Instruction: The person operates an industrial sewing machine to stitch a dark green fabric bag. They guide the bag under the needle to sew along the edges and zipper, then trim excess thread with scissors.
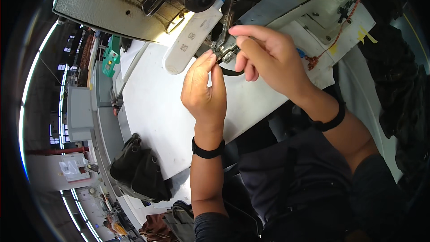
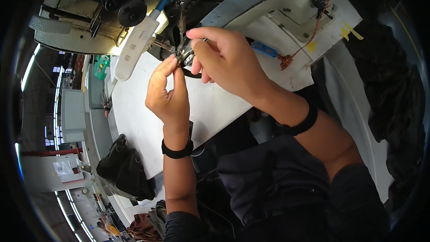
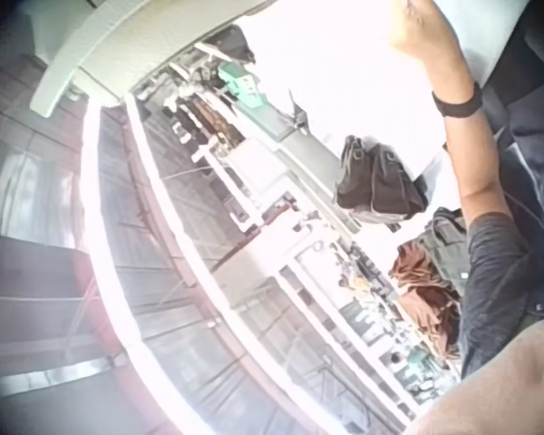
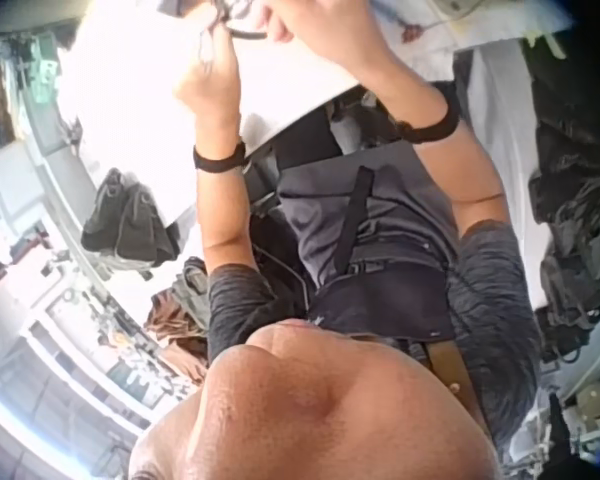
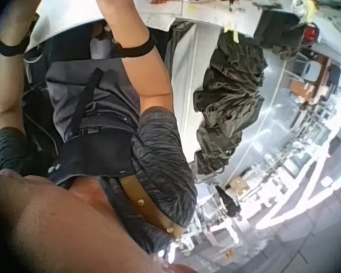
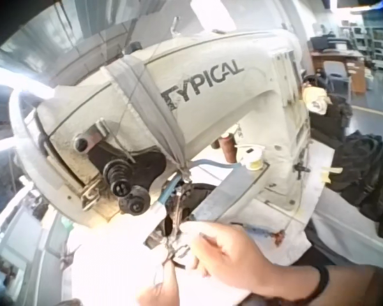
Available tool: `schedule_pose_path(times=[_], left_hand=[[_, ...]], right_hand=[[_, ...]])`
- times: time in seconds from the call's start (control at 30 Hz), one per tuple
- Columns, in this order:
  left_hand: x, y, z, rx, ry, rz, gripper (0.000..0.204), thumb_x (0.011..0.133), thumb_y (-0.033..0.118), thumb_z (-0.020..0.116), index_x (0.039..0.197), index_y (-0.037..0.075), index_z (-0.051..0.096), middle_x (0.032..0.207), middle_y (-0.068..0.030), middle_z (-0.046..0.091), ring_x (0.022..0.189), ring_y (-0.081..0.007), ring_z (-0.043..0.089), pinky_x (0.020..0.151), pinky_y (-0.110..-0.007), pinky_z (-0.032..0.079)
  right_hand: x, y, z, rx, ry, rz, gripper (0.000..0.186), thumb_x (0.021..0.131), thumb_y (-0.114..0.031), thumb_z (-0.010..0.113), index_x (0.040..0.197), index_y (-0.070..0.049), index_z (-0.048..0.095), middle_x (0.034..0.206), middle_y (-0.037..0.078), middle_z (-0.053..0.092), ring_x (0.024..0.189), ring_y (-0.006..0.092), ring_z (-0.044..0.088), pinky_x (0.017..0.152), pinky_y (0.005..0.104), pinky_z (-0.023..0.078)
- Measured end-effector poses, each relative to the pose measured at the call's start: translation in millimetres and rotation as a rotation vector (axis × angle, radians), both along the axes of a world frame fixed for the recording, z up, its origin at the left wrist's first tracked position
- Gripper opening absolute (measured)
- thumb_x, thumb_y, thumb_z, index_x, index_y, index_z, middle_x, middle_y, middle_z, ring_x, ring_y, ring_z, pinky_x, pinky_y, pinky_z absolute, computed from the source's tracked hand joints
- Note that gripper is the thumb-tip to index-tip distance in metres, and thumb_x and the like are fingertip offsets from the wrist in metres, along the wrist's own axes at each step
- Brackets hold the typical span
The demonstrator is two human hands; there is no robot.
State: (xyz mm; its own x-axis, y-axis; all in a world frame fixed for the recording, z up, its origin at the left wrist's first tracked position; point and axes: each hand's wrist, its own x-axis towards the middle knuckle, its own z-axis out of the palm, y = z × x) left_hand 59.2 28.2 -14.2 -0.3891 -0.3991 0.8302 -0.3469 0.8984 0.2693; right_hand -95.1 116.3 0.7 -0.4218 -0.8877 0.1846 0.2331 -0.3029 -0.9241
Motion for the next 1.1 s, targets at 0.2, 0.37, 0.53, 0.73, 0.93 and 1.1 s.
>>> schedule_pose_path(times=[0.2, 0.37, 0.53, 0.73, 0.93, 1.1], left_hand=[[3, -2, 8, -0.023, -0.052, -0.019, 0.022, 0.085, -0.01, 0.077, 0.105, 0.0, 0.078, 0.108, -0.0169, 0.08, 0.1, -0.0288, 0.079, 0.088, -0.035, 0.062], [2, -2, 10, 0.024, -0.046, -0.021, 0.02, 0.086, -0.009, 0.077, 0.104, -0.001, 0.078, 0.107, -0.0167, 0.081, 0.099, -0.0286, 0.079, 0.088, -0.035, 0.062], [2, -3, 8, 0.034, -0.04, 0.005, 0.019, 0.087, -0.009, 0.077, 0.103, -0.001, 0.079, 0.108, -0.0162, 0.081, 0.097, -0.0248, 0.079, 0.086, -0.033, 0.062], [1, -6, 9, -0.05, -0.076, 0.039, 0.018, 0.086, -0.009, 0.077, 0.103, -0.001, 0.078, 0.107, -0.0169, 0.081, 0.094, -0.0239, 0.079, 0.083, -0.032, 0.063], [-1, -9, 9, -0.059, -0.097, 0.025, 0.017, 0.086, -0.009, 0.077, 0.102, -0.002, 0.078, 0.107, -0.0175, 0.081, 0.091, -0.0243, 0.079, 0.081, -0.032, 0.064], [2, -12, 11, -0.038, -0.077, 0.008, 0.017, 0.086, -0.009, 0.076, 0.102, -0.002, 0.078, 0.105, -0.0174, 0.081, 0.092, -0.0261, 0.079, 0.083, -0.034, 0.063]], right_hand=[[-21, -27, 15, 0.099, 0.2, 0.181, 0.025, 0.104, -0.02, 0.066, 0.105, 0.003, 0.075, 0.063, 0.001, 0.064, 0.049, 0.0057, 0.055, 0.047, 0.0231, 0.043], [-14, -30, 6, -0.015, 0.197, 0.104, 0.032, 0.103, -0.019, 0.063, 0.079, 0.001, 0.067, 0.058, 0.004, 0.062, 0.045, 0.0078, 0.054, 0.043, 0.0265, 0.042], [-13, -29, 8, 0.004, 0.237, 0.075, 0.03, 0.103, -0.019, 0.063, 0.084, 0.003, 0.069, 0.058, 0.004, 0.063, 0.044, 0.0075, 0.054, 0.043, 0.0266, 0.043], [-11, -30, 10, 0.021, 0.222, 0.077, 0.029, 0.103, -0.019, 0.064, 0.086, 0.004, 0.069, 0.059, 0.004, 0.065, 0.045, 0.0073, 0.054, 0.043, 0.0262, 0.044], [-9, -30, 7, 0.034, 0.212, 0.041, 0.023, 0.104, -0.019, 0.067, 0.098, 0.002, 0.076, 0.058, 0.0, 0.061, 0.044, 0.0049, 0.05, 0.042, 0.0247, 0.04], [-9, -30, 9, 0.013, 0.231, 0.041, 0.028, 0.103, -0.019, 0.065, 0.087, 0.003, 0.07, 0.058, 0.004, 0.064, 0.044, 0.0072, 0.054, 0.043, 0.0256, 0.043]])
